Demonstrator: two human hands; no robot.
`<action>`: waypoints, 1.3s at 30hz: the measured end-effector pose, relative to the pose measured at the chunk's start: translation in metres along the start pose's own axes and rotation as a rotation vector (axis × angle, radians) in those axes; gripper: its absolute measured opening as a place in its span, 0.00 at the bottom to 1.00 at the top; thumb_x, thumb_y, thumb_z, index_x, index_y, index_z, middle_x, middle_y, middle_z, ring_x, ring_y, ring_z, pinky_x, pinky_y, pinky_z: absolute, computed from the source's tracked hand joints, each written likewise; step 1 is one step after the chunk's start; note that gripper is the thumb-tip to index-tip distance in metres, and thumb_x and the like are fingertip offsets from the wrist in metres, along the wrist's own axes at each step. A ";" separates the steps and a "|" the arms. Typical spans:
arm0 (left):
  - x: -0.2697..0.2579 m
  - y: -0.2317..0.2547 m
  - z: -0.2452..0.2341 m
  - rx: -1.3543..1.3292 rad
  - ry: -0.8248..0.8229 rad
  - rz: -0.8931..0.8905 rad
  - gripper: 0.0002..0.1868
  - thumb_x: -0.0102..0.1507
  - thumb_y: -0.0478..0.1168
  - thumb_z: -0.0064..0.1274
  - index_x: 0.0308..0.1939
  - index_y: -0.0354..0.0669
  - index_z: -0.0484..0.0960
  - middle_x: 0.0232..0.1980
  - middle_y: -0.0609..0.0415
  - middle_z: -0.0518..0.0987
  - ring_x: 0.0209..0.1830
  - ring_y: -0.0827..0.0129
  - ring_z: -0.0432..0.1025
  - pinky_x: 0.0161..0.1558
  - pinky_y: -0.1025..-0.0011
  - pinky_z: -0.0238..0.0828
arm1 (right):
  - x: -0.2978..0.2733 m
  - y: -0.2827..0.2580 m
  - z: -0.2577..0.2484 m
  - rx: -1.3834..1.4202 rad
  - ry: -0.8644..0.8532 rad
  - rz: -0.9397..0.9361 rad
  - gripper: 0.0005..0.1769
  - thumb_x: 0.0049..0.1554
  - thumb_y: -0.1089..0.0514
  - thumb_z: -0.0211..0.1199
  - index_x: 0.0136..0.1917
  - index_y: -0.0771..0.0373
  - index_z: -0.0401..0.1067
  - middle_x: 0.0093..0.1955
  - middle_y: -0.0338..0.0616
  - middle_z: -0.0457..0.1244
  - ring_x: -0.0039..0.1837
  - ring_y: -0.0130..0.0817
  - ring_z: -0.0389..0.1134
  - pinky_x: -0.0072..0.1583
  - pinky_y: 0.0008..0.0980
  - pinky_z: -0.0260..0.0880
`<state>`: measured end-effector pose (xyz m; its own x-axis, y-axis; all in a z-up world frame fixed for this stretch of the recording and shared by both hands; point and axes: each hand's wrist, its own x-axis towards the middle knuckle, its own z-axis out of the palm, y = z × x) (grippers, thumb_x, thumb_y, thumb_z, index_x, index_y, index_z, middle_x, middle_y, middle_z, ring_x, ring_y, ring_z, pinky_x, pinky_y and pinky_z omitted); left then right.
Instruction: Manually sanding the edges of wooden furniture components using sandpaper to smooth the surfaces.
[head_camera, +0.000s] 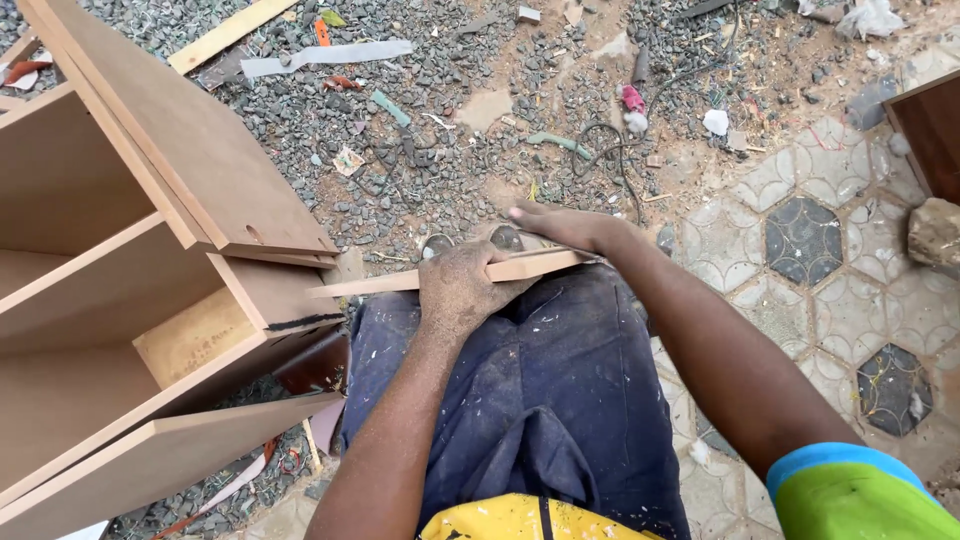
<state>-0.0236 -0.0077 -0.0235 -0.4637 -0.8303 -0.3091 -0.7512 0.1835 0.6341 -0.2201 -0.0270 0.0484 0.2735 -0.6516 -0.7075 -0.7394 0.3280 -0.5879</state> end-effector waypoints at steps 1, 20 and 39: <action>-0.002 0.003 -0.003 -0.054 -0.011 0.014 0.22 0.47 0.67 0.64 0.38 0.66 0.84 0.40 0.63 0.85 0.53 0.65 0.78 0.54 0.64 0.74 | 0.007 0.033 -0.002 -0.011 -0.022 0.188 0.48 0.60 0.27 0.36 0.83 0.57 0.40 0.82 0.71 0.41 0.83 0.65 0.36 0.81 0.59 0.31; -0.004 0.018 -0.005 -0.013 0.049 0.008 0.19 0.46 0.61 0.66 0.39 0.69 0.86 0.40 0.62 0.85 0.51 0.62 0.79 0.54 0.62 0.76 | 0.015 0.039 0.044 0.337 0.984 -0.178 0.24 0.66 0.34 0.44 0.62 0.52 0.62 0.54 0.56 0.61 0.61 0.57 0.66 0.67 0.60 0.62; -0.008 -0.018 0.006 0.013 0.163 0.028 0.30 0.45 0.70 0.65 0.33 0.51 0.86 0.31 0.49 0.83 0.41 0.52 0.80 0.41 0.58 0.76 | -0.012 -0.051 0.035 0.198 0.547 -0.506 0.30 0.65 0.34 0.49 0.68 0.56 0.57 0.60 0.61 0.59 0.66 0.64 0.63 0.66 0.65 0.62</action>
<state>-0.0090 -0.0013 -0.0368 -0.4025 -0.8992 -0.1717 -0.7455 0.2131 0.6315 -0.1643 -0.0123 0.0729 0.1682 -0.9833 -0.0693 -0.4674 -0.0177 -0.8838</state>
